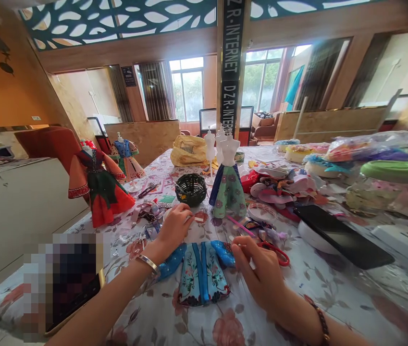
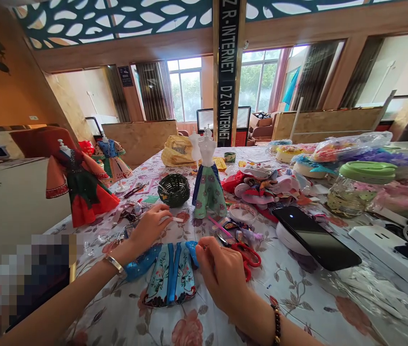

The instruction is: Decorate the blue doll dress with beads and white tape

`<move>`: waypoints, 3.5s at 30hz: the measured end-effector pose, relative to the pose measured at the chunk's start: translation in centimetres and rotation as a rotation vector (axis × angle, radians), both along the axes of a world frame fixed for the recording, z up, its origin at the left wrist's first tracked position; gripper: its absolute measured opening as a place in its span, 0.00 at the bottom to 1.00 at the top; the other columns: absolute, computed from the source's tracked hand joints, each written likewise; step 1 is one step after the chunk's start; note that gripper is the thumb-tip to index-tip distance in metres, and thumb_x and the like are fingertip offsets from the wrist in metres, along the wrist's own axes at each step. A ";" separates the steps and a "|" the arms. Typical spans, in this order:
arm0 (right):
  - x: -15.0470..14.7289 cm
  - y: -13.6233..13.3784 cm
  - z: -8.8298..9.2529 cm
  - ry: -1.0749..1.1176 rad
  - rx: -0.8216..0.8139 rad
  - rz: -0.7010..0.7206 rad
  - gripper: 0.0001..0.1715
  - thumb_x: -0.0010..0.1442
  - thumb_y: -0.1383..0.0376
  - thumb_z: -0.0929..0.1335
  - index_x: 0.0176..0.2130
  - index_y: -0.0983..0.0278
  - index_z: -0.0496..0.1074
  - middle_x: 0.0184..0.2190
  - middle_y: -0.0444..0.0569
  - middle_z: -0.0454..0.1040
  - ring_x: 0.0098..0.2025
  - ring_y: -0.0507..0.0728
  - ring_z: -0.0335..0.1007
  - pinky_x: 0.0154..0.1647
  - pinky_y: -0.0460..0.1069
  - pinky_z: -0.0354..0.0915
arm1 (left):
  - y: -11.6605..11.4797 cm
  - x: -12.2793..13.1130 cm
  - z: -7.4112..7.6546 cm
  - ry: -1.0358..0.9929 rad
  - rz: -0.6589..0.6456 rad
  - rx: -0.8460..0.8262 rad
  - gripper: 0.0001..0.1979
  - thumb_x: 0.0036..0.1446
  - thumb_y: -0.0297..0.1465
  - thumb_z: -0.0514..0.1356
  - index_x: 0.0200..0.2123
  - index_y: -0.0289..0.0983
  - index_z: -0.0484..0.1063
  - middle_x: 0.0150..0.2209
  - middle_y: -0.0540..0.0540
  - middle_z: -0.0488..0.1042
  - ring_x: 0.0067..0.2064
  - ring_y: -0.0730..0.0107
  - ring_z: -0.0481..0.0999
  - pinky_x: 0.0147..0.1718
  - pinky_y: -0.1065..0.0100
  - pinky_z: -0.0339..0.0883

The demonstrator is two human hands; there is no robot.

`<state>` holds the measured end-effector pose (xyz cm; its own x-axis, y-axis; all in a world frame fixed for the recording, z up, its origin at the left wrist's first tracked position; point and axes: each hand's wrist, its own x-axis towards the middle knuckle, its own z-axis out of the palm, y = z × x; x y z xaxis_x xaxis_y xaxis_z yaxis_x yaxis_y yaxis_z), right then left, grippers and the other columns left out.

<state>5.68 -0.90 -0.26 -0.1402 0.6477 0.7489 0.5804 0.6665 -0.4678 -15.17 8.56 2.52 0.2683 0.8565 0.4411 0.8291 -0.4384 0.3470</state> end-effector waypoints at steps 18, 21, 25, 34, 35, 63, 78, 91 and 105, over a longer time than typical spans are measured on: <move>0.1 -0.2 -0.2 -0.070 0.016 0.002 0.10 0.66 0.65 0.59 0.33 0.63 0.65 0.16 0.38 0.63 0.16 0.50 0.61 0.21 0.44 0.56 | 1.4 -1.6 1.1 0.166 0.163 -0.181 0.11 0.56 0.36 0.59 0.38 0.35 0.73 0.31 0.44 0.78 0.35 0.61 0.77 0.34 0.67 0.65; 0.1 -0.2 -0.2 -0.077 0.006 0.010 0.11 0.66 0.65 0.59 0.33 0.64 0.66 0.15 0.38 0.63 0.16 0.50 0.62 0.21 0.44 0.56 | 0.7 -1.2 1.1 0.198 0.223 -0.185 0.16 0.55 0.43 0.58 0.40 0.37 0.73 0.27 0.45 0.77 0.34 0.59 0.78 0.31 0.67 0.64; 0.1 -0.3 -0.2 -0.078 0.001 0.005 0.11 0.66 0.65 0.59 0.33 0.63 0.66 0.15 0.38 0.64 0.16 0.50 0.62 0.21 0.44 0.57 | 0.0 0.9 1.3 0.248 0.344 -0.142 0.20 0.55 0.45 0.58 0.40 0.34 0.73 0.32 0.39 0.77 0.41 0.48 0.77 0.36 0.61 0.64; 0.0 -0.4 -0.1 -0.079 0.015 0.002 0.11 0.66 0.65 0.59 0.33 0.63 0.66 0.15 0.39 0.64 0.16 0.50 0.62 0.21 0.44 0.57 | 0.8 2.0 2.0 0.299 0.344 -0.301 0.16 0.61 0.35 0.57 0.51 0.36 0.67 0.51 0.43 0.70 0.47 0.61 0.73 0.44 0.56 0.70; 0.0 -0.3 -0.1 -0.076 0.017 0.002 0.11 0.66 0.65 0.59 0.33 0.63 0.66 0.15 0.39 0.64 0.16 0.50 0.62 0.21 0.44 0.57 | 0.8 2.0 2.1 0.300 0.336 -0.314 0.15 0.61 0.35 0.57 0.50 0.37 0.67 0.51 0.42 0.70 0.47 0.61 0.73 0.44 0.56 0.70; 0.2 0.9 0.3 0.253 -0.106 -0.072 0.08 0.62 0.63 0.64 0.38 0.60 0.74 0.35 0.47 0.75 0.30 0.53 0.72 0.31 0.47 0.68 | -6.3 4.2 3.2 -0.552 -0.006 -0.117 0.22 0.50 0.21 0.62 0.49 0.40 0.75 0.46 0.48 0.79 0.37 0.69 0.79 0.40 0.68 0.75; 3.2 4.1 0.2 0.082 0.171 -0.203 0.13 0.63 0.60 0.64 0.34 0.59 0.78 0.40 0.54 0.74 0.34 0.58 0.73 0.34 0.55 0.71 | -3.6 7.2 -1.0 -1.140 -0.310 -0.520 0.33 0.42 0.24 0.67 0.55 0.37 0.69 0.37 0.47 0.82 0.41 0.60 0.81 0.45 0.59 0.74; 3.3 3.6 0.6 -0.001 0.331 -0.187 0.07 0.59 0.64 0.69 0.32 0.58 0.80 0.41 0.53 0.72 0.35 0.57 0.69 0.30 0.53 0.70 | -5.4 7.6 -1.2 -1.189 -0.422 -0.655 0.37 0.43 0.28 0.69 0.58 0.36 0.65 0.39 0.44 0.82 0.42 0.60 0.81 0.46 0.60 0.74; 3.2 3.4 0.0 -0.065 0.424 -0.217 0.07 0.63 0.68 0.66 0.35 0.58 0.72 0.35 0.47 0.72 0.35 0.57 0.69 0.37 0.55 0.67 | -7.0 8.8 -2.7 -1.052 -0.368 -0.165 0.29 0.49 0.24 0.65 0.55 0.46 0.68 0.41 0.46 0.80 0.37 0.67 0.80 0.38 0.67 0.78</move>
<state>8.92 2.53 -0.26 -0.0912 0.3066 0.9474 0.7464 0.6509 -0.1388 -6.41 1.52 -0.19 0.0781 0.8705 0.4859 -0.0797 -0.4804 0.8734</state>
